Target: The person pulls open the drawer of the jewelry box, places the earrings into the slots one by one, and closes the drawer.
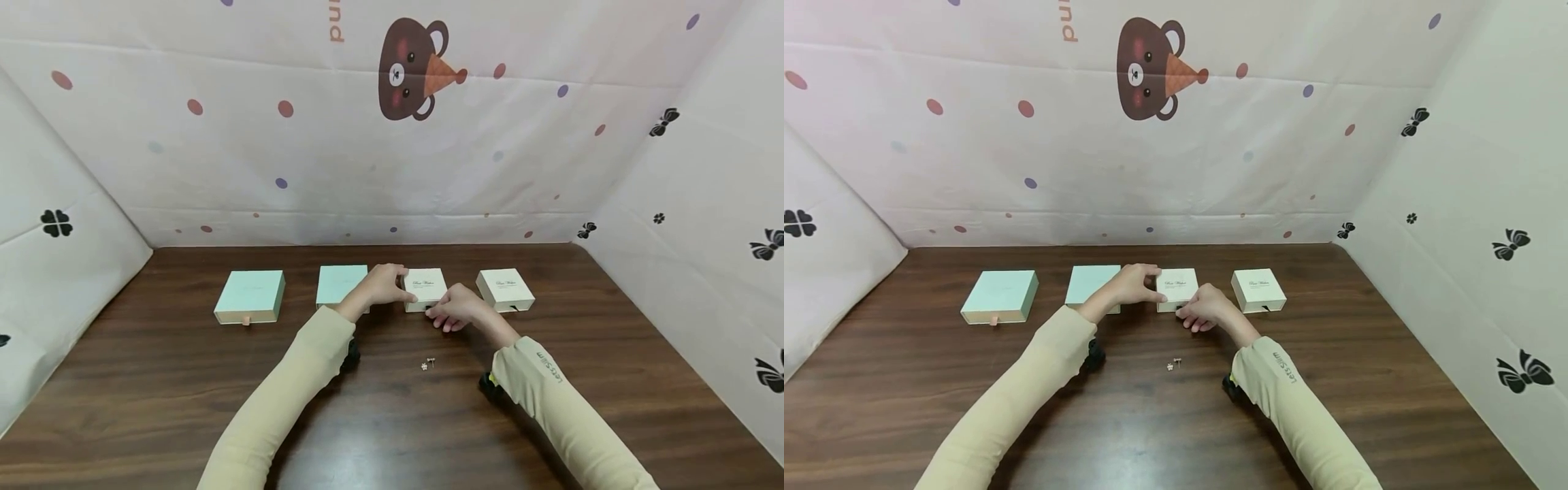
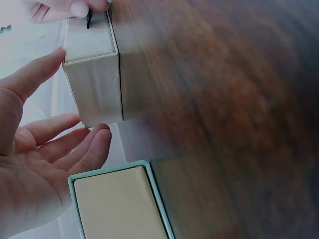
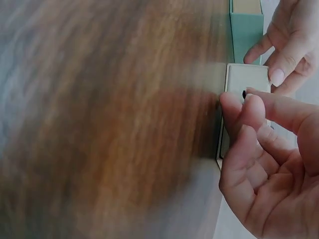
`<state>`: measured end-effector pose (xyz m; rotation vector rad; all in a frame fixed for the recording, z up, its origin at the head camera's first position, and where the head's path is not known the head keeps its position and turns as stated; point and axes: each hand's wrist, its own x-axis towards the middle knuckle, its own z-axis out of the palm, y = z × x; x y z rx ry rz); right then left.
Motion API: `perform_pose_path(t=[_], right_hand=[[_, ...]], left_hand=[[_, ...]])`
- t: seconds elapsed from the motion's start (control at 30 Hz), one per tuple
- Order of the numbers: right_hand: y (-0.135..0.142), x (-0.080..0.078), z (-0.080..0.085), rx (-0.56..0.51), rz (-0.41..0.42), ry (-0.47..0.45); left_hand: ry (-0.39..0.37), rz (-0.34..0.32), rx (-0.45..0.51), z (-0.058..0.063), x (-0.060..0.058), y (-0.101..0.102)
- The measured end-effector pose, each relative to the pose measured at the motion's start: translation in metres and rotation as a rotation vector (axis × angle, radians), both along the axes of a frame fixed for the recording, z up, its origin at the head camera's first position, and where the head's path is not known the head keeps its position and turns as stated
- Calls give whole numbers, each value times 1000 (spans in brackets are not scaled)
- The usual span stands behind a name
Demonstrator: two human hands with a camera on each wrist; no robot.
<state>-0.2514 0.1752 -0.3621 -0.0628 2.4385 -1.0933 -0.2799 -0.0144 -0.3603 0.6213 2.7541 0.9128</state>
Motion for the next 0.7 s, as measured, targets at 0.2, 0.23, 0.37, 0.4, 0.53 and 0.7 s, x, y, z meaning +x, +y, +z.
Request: perform_pose_path(t=[0.2, 0.23, 0.37, 0.4, 0.53, 0.7], right_hand=[[0, 0, 0, 13, -3, 48], [0, -1, -1, 12, 0, 49], [2, -2, -1, 4, 19, 32], [2, -2, -1, 4, 21, 28], [2, -3, -1, 12, 34, 14], [3, -2, -3, 14, 39, 3]], left_hand=[[5, 5, -19, 2, 1, 1], [6, 5, -21, 2, 1, 1], [6, 1, -23, 2, 0, 0], [5, 0, -21, 2, 0, 0], [-1, -1, -17, 1, 0, -1], [1, 0, -29, 1, 1, -1]])
